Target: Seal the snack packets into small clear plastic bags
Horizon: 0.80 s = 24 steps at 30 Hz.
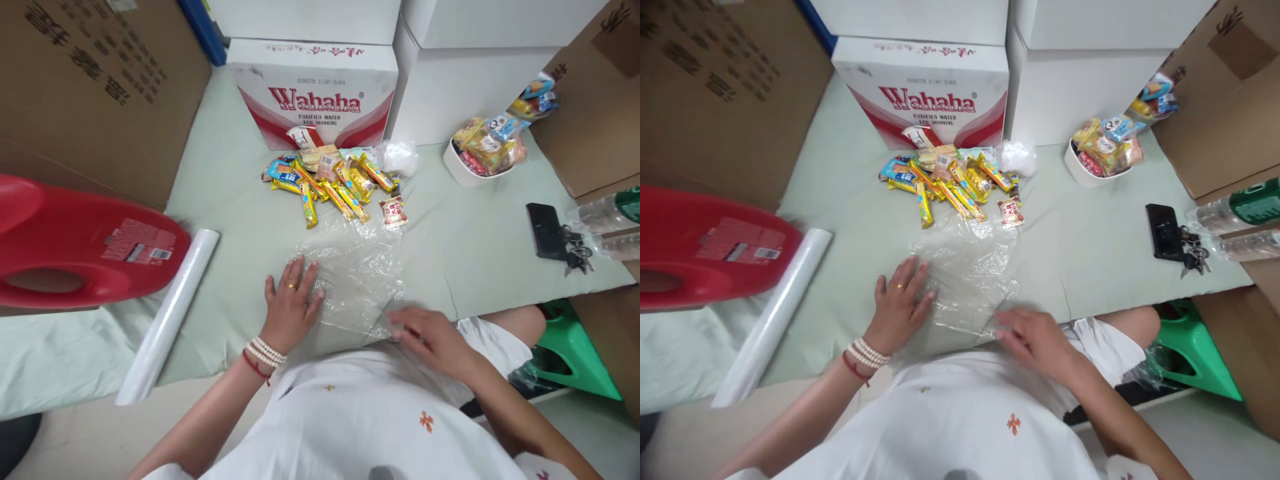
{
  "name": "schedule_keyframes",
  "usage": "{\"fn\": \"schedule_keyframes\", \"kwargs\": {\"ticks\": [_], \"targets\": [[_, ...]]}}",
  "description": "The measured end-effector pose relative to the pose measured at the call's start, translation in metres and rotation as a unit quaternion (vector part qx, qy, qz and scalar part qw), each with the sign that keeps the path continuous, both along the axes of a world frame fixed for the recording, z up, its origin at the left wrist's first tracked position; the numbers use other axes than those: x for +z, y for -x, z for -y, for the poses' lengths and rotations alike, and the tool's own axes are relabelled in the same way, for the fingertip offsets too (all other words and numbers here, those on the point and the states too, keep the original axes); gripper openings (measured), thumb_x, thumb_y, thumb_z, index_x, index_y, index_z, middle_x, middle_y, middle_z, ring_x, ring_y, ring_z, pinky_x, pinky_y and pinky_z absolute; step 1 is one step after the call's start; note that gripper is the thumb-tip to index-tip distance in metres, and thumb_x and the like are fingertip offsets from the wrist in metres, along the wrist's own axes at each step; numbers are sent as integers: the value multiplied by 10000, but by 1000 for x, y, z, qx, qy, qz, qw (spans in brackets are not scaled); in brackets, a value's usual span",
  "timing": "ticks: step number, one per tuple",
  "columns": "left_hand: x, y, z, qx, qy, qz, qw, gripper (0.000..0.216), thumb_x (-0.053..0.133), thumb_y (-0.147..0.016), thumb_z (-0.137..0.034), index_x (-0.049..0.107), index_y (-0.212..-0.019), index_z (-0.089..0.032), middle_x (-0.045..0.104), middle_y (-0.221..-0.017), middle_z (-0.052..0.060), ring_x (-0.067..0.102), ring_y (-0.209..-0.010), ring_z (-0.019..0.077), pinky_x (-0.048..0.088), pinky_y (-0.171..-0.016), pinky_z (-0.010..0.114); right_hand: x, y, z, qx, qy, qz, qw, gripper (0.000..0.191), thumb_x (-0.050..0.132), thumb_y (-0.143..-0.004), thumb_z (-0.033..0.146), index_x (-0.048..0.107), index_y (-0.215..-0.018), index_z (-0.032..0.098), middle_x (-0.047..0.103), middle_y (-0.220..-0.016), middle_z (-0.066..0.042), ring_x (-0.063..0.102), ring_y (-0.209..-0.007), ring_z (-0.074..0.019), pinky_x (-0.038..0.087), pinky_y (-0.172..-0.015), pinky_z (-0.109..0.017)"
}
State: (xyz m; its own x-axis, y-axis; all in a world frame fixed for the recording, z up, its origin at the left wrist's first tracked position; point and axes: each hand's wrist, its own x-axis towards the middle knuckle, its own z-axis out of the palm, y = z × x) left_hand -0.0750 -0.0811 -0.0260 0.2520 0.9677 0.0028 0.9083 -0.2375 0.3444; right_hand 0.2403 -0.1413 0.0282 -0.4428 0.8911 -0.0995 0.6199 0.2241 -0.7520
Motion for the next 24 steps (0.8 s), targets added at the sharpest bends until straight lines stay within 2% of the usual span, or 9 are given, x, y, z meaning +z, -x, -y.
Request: {"fn": "schedule_keyframes", "kwargs": {"ticks": [2, 4, 6, 8, 10, 12, 17, 20, 24], "targets": [[7, 1, 9, 28, -24, 12, 999, 502, 449, -1021, -428, 567, -1470, -239, 422, -1638, 185, 299, -1552, 413, 228, -1180, 710, 14, 2, -22, -95, -45, -17, 994, 264, 530, -1040, 337, 729, -1202, 277, 741, -950, -47, 687, -811, -192, 536, -748, -305], [17, 2, 9, 42, -65, 29, 997, 372, 488, -1006, -391, 717, -1259, -242, 572, -1516, 168, 345, -1525, 413, 242, -1185, 676, 19, 20, -45, -131, -106, 8, 986, 278, 513, -1039, 321, 730, -1202, 257, 734, -978, -75, 679, -886, -220, 544, -809, -340], [28, 2, 1, 34, -103, 56, 993, 286, 507, -996, -342, 768, -1052, -238, 698, -1326, 144, 475, -1431, 380, 294, -1168, 630, 11, 50, -62, -89, -132, 53, 986, 311, 492, -1041, 297, 711, -1247, 219, 726, -1133, -120, 653, -1055, -254, 547, -919, -393], [35, -1, -14, 1, -117, 90, 989, 277, 496, -998, -312, 759, -987, -227, 747, -1173, 123, 591, -1290, 327, 382, -1126, 562, -6, 83, -68, 0, -144, 93, 985, 350, 501, -1039, 284, 672, -1325, 179, 658, -1353, -155, 562, -1277, -288, 502, -1063, -455], [37, -8, -29, -55, -105, 116, 986, 297, 469, -1008, -303, 749, -1034, -206, 754, -1146, 125, 631, -1220, 291, 446, -1088, 500, -28, 106, -62, 103, -156, 107, 977, 423, 549, -1023, 289, 611, -1417, 149, 559, -1507, -165, 449, -1429, -297, 408, -1186, -488], [32, -17, -39, -124, -71, 124, 982, 323, 451, -1013, -292, 736, -1126, -189, 737, -1235, 140, 614, -1272, 285, 455, -1100, 484, -47, 114, -48, 177, -160, 103, 966, 499, 580, -1013, 302, 551, -1489, 155, 499, -1574, -153, 379, -1499, -283, 322, -1254, -500], [3, -34, -24, -230, 22, 88, 969, 442, 464, -1017, -306, 612, -1422, -211, 540, -1558, 156, 428, -1500, 311, 262, -1244, 589, -67, 79, -11, 201, -148, 95, 964, 511, 540, -1044, 335, 510, -1538, 209, 552, -1547, -107, 384, -1516, -229, 291, -1282, -487], [-9, -31, -12, -208, 11, 39, 977, 511, 428, -1044, -333, 481, -1546, -247, 413, -1647, 162, 363, -1542, 318, 120, -1258, 663, -68, 57, 0, 206, -144, 99, 963, 507, 517, -1059, 358, 500, -1546, 219, 531, -1572, -87, 382, -1527, -211, 274, -1291, -489], [-9, -20, -16, -96, -16, -10, 995, 530, 388, -1059, -358, 427, -1577, -248, 383, -1659, 174, 387, -1525, 339, 60, -1230, 722, -67, 49, 2, 216, -138, 102, 961, 514, 494, -1070, 387, 482, -1558, 228, 488, -1607, -64, 363, -1542, -203, 252, -1300, -476]]}}
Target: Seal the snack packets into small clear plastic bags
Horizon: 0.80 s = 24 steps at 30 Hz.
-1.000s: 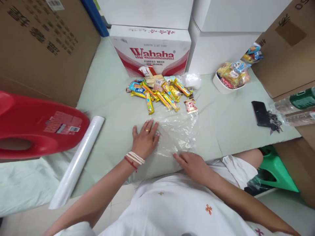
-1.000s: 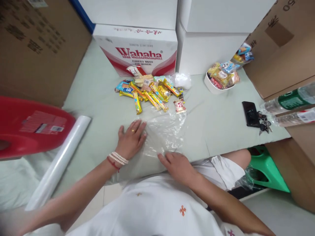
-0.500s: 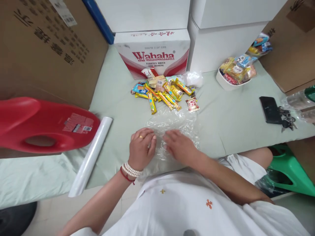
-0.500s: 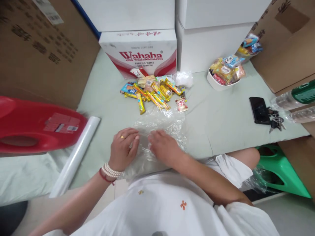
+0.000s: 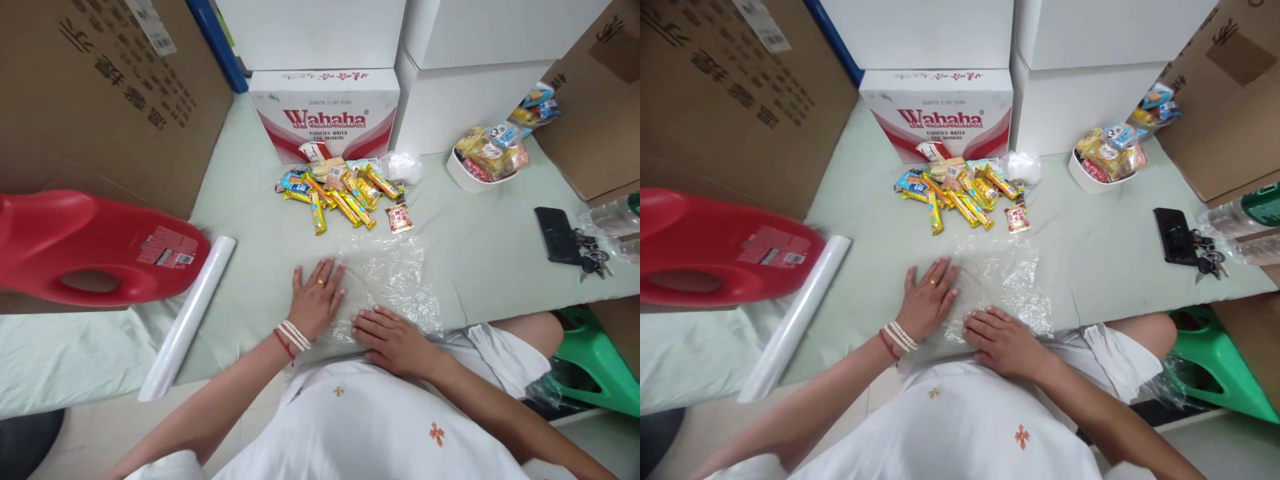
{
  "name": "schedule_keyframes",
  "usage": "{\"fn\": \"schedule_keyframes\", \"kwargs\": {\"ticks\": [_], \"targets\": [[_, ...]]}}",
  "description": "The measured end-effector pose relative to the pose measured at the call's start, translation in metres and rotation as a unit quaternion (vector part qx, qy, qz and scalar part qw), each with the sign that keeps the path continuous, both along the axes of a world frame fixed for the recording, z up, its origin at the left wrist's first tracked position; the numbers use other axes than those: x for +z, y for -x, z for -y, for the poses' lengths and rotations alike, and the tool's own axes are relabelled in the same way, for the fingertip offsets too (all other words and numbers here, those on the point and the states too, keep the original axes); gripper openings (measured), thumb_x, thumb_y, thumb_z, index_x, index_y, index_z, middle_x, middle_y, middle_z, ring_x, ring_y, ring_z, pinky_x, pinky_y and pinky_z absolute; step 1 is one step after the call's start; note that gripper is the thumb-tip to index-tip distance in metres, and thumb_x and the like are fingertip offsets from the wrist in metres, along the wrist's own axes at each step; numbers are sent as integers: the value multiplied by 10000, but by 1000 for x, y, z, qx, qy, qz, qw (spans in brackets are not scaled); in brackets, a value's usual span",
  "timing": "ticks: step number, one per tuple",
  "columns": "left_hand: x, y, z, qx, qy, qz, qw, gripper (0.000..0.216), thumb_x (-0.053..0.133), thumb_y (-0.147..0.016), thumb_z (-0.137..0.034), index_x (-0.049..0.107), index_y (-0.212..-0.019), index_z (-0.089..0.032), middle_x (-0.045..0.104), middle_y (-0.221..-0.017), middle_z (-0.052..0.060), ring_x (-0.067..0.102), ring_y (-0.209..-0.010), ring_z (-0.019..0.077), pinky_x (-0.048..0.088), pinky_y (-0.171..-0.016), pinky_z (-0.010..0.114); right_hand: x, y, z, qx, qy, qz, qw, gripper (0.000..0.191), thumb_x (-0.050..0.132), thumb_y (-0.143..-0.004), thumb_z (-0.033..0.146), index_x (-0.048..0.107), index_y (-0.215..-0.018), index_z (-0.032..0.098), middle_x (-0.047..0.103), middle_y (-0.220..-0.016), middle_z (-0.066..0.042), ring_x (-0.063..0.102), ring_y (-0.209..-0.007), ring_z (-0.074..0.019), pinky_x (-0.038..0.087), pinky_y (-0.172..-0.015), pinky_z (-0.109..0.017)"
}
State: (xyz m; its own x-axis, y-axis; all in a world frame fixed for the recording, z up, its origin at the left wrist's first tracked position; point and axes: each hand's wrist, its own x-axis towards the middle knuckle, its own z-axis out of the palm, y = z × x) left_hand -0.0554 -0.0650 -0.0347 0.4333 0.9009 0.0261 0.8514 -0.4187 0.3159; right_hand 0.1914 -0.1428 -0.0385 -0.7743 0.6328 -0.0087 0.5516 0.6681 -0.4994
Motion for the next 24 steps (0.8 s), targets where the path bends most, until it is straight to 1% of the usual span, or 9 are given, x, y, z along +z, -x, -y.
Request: {"fn": "schedule_keyframes", "kwargs": {"ticks": [4, 7, 10, 13, 15, 18, 20, 22, 24], "targets": [[16, 0, -11, 86, -56, 13, 995, 542, 391, -1053, -359, 446, -1558, -172, 419, -1631, 215, 363, -1536, 366, 78, -1229, 718, 4, 8, -11, 13, 6, -7, 1000, 523, 521, -1056, 409, 500, -1545, 223, 476, -1616, -70, 353, -1547, -201, 217, -1311, -467], [25, -6, -18, -6, -86, 40, 995, 527, 414, -1047, -336, 455, -1559, -219, 430, -1638, 163, 327, -1562, 322, 41, -1267, 650, 6, 16, -23, 28, 13, -16, 999, 515, 551, -1042, 401, 525, -1524, 223, 495, -1602, -77, 382, -1530, -203, 208, -1313, -466], [18, -3, -30, -60, -49, 37, 996, 525, 426, -1044, -347, 456, -1561, -263, 427, -1643, 139, 357, -1549, 309, 34, -1273, 645, 11, 19, -27, 36, 39, -13, 999, 508, 557, -1038, 389, 542, -1511, 203, 495, -1601, -90, 391, -1525, -219, 205, -1312, -467], [3, 13, -36, -11, -13, 12, 1000, 542, 411, -1049, -384, 439, -1570, -239, 392, -1655, 163, 376, -1534, 334, 24, -1242, 713, 28, 8, -27, 35, 95, -39, 994, 529, 572, -1027, 414, 551, -1501, 180, 483, -1606, -120, 392, -1524, -253, 225, -1298, -495], [-5, 22, -32, 1, -7, 2, 1000, 566, 410, -1048, -413, 408, -1587, -238, 343, -1677, 163, 352, -1547, 335, 15, -1234, 730, 45, -2, -34, 15, 153, -94, 984, 478, 570, -1026, 433, 608, -1441, 201, 538, -1561, -121, 489, -1456, -247, 351, -1236, -460], [-8, 25, -19, 5, -19, -9, 1000, 603, 419, -1043, -445, 384, -1601, -220, 301, -1692, 169, 307, -1568, 339, 17, -1238, 729, 67, -10, -74, -136, 158, -174, 962, 333, 493, -1060, 416, 736, -1177, 221, 748, -1230, -81, 706, -1110, -196, 544, -965, -332], [-8, 22, -12, 11, -25, -21, 999, 600, 405, -1047, -445, 386, -1601, -215, 296, -1694, 163, 302, -1571, 331, 21, -1246, 718, 73, -3, -120, -280, 57, -147, 947, 316, 496, -1055, 398, 746, -1037, 206, 762, -972, -56, 708, -895, -190, 539, -845, -307], [-6, 19, -8, 16, -29, -36, 999, 584, 377, -1056, -436, 390, -1599, -221, 298, -1695, 146, 306, -1570, 315, 32, -1255, 705, 70, 14, -169, -343, -28, -48, 938, 260, 520, -1029, 321, 741, -1051, 186, 744, -1029, -89, 690, -975, -235, 510, -890, -338], [-6, 18, -8, 16, -30, -47, 998, 577, 357, -1062, -437, 393, -1598, -226, 300, -1696, 131, 311, -1569, 303, 49, -1261, 697, 61, 33, -209, -383, -50, 60, 920, 290, 533, -1015, 325, 704, -1201, 182, 699, -1211, -133, 683, -1024, -270, 505, -873, -352]]}}
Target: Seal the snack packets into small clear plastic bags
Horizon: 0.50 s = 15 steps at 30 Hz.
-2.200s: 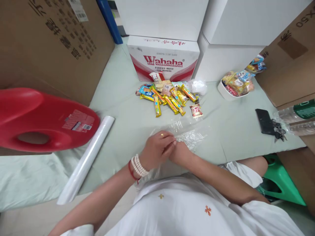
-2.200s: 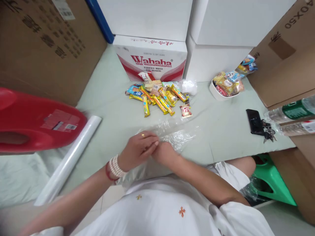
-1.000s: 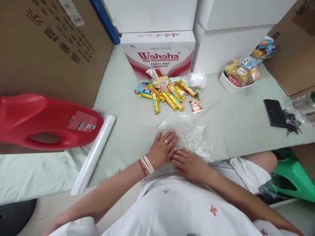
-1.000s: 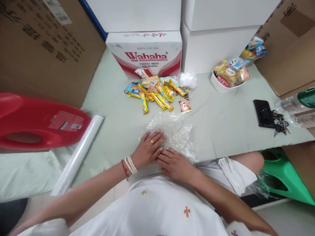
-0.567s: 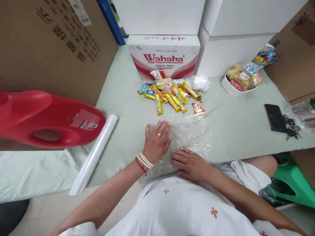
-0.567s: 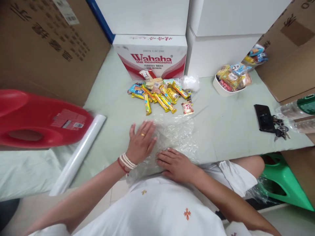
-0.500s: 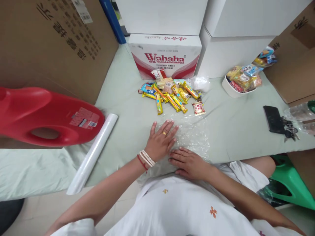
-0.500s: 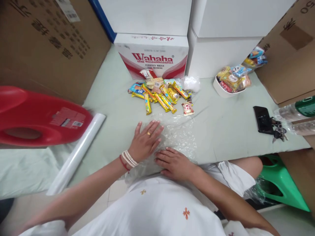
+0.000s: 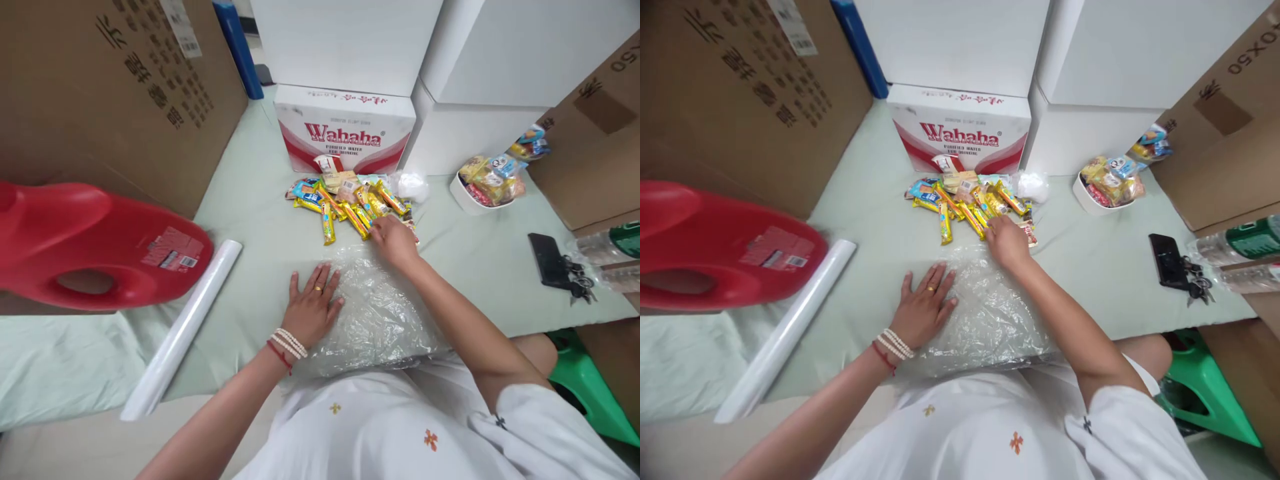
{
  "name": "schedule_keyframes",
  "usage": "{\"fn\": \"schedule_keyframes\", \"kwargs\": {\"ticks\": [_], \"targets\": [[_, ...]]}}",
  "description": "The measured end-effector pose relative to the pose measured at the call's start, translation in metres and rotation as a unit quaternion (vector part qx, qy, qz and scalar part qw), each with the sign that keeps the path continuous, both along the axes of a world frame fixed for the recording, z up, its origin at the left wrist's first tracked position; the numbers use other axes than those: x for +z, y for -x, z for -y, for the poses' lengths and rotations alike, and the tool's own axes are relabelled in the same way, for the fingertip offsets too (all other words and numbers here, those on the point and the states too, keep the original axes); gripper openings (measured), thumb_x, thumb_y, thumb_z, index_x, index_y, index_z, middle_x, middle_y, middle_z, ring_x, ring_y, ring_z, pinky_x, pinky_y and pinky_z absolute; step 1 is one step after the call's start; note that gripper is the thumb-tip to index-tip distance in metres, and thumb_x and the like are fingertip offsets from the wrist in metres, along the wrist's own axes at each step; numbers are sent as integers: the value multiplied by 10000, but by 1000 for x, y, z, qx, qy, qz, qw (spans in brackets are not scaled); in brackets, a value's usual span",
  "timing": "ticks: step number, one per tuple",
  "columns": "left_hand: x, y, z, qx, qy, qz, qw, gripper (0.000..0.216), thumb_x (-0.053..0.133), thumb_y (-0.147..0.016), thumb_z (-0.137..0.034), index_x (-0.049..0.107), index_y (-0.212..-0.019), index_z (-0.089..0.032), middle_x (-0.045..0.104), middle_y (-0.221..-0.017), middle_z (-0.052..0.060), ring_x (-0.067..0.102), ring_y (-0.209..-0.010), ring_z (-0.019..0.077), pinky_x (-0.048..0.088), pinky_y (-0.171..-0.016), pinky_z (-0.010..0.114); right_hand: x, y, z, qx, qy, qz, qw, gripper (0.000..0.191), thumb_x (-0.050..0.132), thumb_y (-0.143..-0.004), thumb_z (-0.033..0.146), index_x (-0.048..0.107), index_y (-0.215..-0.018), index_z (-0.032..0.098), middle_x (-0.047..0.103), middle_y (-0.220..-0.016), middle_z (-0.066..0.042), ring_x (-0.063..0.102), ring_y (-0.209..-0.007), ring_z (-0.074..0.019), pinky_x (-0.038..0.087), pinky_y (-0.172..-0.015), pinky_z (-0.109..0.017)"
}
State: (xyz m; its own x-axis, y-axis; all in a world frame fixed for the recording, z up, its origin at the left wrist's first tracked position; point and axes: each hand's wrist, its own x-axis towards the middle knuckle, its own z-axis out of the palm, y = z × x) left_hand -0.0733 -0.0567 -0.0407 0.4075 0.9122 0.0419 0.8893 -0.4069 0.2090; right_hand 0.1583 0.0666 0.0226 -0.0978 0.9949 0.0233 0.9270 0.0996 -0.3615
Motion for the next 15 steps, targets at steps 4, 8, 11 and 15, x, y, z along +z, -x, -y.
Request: {"fn": "schedule_keyframes", "kwargs": {"ticks": [4, 8, 11, 15], "targets": [[0, 1, -1, 3, -3, 4, 1000, 572, 352, -1064, -451, 401, -1594, -243, 319, -1692, 111, 320, -1567, 291, 76, -1272, 681, -17, 21, -29, -32, 23, 97, 995, 425, 550, -1003, 395, 599, -1364, 175, 631, -1330, -173, 684, -1000, -300, 502, -823, -366], [0, 3, -1, 1, -7, 26, 1000, 562, 364, -1064, -451, 413, -1588, -253, 340, -1687, 100, 330, -1563, 290, 77, -1277, 675, -22, 17, -24, -49, 33, 83, 995, 378, 486, -1033, 404, 620, -1301, 175, 669, -1235, -157, 670, -1020, -287, 489, -837, -350], [1, 4, -1, 2, -9, 38, 999, 559, 386, -1060, -448, 426, -1581, -249, 360, -1678, 108, 347, -1554, 298, 81, -1276, 679, -19, 16, -24, -69, 43, 104, 991, 390, 447, -1046, 421, 647, -1248, 155, 668, -1225, -179, 668, -1024, -297, 485, -833, -354], [1, 5, -1, -1, -10, 49, 999, 556, 396, -1059, -456, 441, -1572, -243, 363, -1675, 115, 344, -1555, 300, 70, -1277, 680, -9, 20, -26, -86, 56, 119, 988, 361, 422, -1043, 376, 682, -1135, 143, 682, -1182, -186, 664, -1031, -307, 487, -847, -367]]}}
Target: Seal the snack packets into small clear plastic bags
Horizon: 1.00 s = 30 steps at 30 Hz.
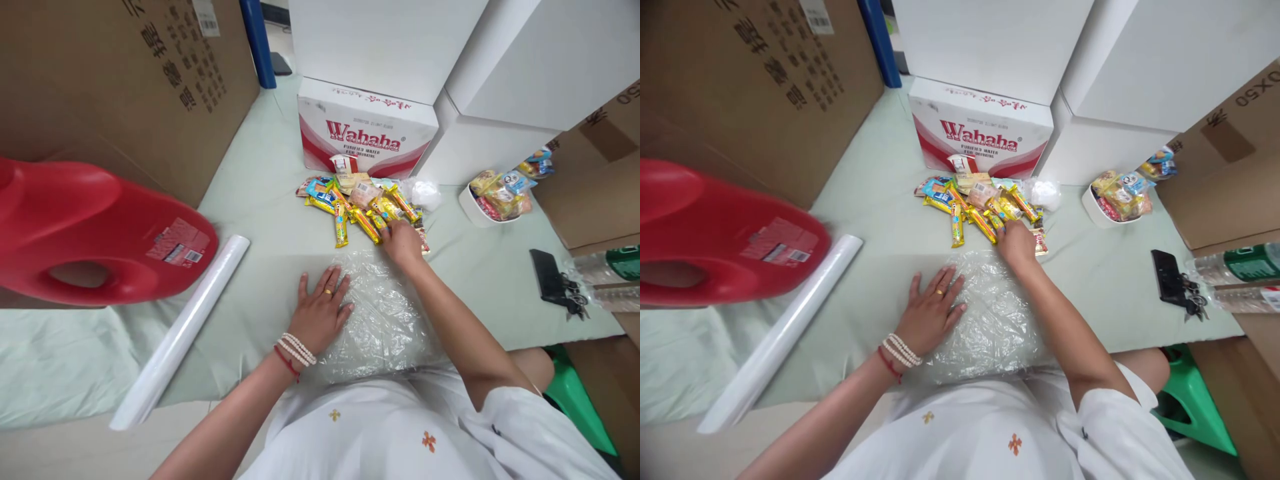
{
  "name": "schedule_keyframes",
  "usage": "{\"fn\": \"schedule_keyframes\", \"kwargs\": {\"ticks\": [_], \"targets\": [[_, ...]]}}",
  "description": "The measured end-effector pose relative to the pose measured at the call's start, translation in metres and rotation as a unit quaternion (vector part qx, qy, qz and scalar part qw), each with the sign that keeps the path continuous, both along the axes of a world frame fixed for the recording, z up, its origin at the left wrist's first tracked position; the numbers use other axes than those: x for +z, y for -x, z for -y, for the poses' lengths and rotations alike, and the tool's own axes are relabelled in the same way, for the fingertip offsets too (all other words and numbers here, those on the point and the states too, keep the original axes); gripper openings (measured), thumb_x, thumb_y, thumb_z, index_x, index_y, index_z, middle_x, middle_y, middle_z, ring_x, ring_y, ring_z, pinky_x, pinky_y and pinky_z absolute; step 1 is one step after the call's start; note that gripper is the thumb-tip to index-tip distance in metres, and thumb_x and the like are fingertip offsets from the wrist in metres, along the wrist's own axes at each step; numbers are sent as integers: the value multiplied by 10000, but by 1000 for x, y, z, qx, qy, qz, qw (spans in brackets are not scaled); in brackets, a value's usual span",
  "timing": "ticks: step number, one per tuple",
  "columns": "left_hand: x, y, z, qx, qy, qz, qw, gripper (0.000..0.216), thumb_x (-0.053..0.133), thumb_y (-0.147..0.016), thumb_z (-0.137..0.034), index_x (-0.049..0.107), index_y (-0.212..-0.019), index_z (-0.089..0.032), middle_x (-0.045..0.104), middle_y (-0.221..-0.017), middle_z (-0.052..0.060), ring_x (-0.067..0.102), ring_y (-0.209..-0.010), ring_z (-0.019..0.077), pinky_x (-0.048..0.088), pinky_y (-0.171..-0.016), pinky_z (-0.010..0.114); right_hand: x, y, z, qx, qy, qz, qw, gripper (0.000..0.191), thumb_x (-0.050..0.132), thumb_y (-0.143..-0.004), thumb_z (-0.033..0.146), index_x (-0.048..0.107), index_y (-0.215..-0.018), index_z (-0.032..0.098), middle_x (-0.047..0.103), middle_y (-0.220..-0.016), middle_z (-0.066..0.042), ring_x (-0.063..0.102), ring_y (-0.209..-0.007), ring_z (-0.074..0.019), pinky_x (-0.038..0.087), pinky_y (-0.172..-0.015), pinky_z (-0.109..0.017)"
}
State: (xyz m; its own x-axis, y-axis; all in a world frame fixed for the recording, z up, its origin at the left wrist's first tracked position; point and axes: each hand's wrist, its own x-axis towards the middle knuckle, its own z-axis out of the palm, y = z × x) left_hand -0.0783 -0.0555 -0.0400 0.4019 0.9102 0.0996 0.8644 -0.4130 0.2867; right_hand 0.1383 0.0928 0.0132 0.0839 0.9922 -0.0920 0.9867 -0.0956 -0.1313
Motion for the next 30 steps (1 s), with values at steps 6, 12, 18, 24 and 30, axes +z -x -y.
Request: {"fn": "schedule_keyframes", "kwargs": {"ticks": [6, 12, 18, 24, 30], "targets": [[0, 1, 0, -2, 4, 7, 1000, 552, 389, -1064, -450, 441, -1569, -233, 351, -1680, 111, 327, -1563, 291, 57, -1276, 683, 5, 24, 3, 29, -53, -17, 998, 401, 423, -1047, 458, 624, -1274, 196, 605, -1353, -161, 664, -1033, -295, 517, -849, -392], [1, 1, 0, 1, 8, 9, 1000, 547, 405, -1059, -448, 449, -1565, -245, 358, -1677, 100, 343, -1556, 290, 92, -1277, 680, 6, 39, -6, 35, 3, -7, 999, 392, 543, -992, 417, 606, -1287, 167, 674, -1267, -181, 681, -1066, -329, 523, -870, -401], [2, 1, 0, 2, 12, 12, 1000, 547, 378, -1068, -453, 448, -1566, -240, 338, -1683, 101, 324, -1565, 278, 61, -1279, 676, 17, 66, -14, 17, 3, -55, 998, 446, 490, -1001, 506, 624, -1268, 175, 720, -1246, -163, 689, -1098, -318, 527, -886, -380], [3, 0, -1, 3, 14, 4, 1000, 549, 410, -1054, -447, 454, -1565, -252, 373, -1669, 107, 347, -1554, 304, 99, -1272, 687, 3, 105, -19, 81, 69, -31, 994, 396, 602, -941, 459, 671, -1213, 180, 738, -1214, -167, 688, -1135, -303, 524, -895, -352], [1, 0, 0, 12, 12, 9, 1000, 560, 383, -1060, -440, 422, -1582, -242, 361, -1674, 117, 353, -1551, 304, 43, -1266, 704, 29, 60, -5, 127, 58, -56, 989, 315, 607, -928, 439, 706, -1073, 178, 757, -1060, -107, 678, -956, -251, 470, -786, -286]]}}
